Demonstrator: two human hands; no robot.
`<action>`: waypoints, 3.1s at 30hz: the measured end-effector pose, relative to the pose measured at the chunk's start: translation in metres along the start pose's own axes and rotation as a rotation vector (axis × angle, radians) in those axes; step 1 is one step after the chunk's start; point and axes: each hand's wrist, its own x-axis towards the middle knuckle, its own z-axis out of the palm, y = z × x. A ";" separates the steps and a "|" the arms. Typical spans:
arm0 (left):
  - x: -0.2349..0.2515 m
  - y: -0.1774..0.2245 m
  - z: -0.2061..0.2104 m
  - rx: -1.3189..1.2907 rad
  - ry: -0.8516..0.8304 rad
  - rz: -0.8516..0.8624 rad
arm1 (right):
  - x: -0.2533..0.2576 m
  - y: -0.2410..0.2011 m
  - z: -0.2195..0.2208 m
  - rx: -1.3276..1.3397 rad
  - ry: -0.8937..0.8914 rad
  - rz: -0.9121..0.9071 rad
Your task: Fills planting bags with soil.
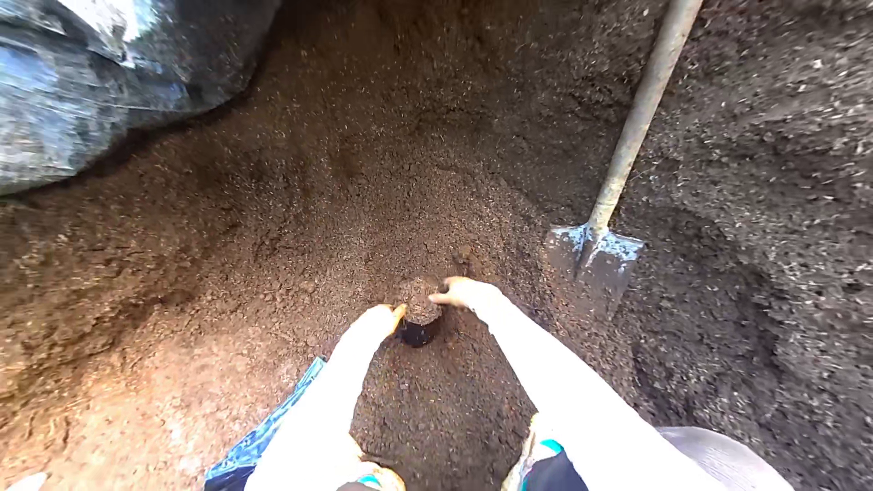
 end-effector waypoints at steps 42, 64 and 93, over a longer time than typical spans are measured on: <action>-0.011 0.011 0.050 -0.207 0.285 -0.024 | -0.029 -0.047 0.058 -0.184 0.236 -0.163; 0.029 0.013 0.040 -0.133 0.186 -0.175 | -0.005 -0.027 0.006 -0.086 0.075 -0.046; -0.013 0.016 0.072 -0.505 0.474 -0.123 | 0.001 0.002 -0.002 1.188 -0.092 -0.367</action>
